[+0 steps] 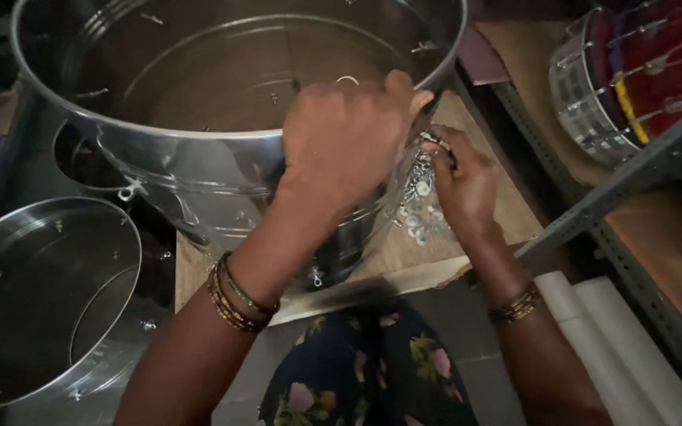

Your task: The person assembles a drum by inserting and tightening tension rods into the drum shell using a wrench. They rotate the drum to access different sections and continue the assembly process.

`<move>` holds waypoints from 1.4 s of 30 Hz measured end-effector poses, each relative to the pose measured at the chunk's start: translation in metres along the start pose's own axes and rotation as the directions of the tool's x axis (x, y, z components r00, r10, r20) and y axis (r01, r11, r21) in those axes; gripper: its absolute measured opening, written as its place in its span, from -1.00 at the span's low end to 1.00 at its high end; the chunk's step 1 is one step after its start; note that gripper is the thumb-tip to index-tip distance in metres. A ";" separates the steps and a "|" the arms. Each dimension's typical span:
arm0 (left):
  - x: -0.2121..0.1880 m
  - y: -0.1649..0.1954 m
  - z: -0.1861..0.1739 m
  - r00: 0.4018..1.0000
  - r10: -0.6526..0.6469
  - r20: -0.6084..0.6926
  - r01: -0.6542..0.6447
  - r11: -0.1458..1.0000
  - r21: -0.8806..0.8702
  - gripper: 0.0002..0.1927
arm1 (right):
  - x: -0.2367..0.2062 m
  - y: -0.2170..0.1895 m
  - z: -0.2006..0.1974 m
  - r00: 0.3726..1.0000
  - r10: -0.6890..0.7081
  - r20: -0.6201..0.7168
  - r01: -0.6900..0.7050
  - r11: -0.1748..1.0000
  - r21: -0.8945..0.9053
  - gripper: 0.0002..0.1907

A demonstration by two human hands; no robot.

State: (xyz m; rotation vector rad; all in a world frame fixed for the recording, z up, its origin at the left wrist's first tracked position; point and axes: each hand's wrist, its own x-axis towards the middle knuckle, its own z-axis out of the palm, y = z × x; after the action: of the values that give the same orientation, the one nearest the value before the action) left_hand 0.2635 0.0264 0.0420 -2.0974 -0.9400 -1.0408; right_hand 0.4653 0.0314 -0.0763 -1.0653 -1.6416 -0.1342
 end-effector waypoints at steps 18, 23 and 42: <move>-0.005 0.003 0.000 0.995 -0.004 -0.096 0.007 1.000 0.028 -0.63 | 0.037 0.030 -0.015 0.423 0.576 0.700 -0.900 0.178 0.397 -0.65; -0.004 0.005 -0.006 0.996 0.009 -0.089 -0.010 1.000 -0.008 -0.63 | 0.031 0.029 -0.012 0.393 0.532 0.749 -0.893 0.028 0.449 -0.64; 0.004 0.011 -0.011 0.999 0.022 -0.036 -0.019 0.998 0.065 -0.60 | -0.014 0.005 -0.012 0.887 0.440 0.141 -0.451 0.757 0.472 -0.80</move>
State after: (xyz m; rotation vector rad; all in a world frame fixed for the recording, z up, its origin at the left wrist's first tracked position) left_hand 0.2692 0.0131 0.0483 -2.0241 -0.9202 -1.0222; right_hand 0.4770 0.0202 -0.0855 -1.0190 -1.2875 0.5947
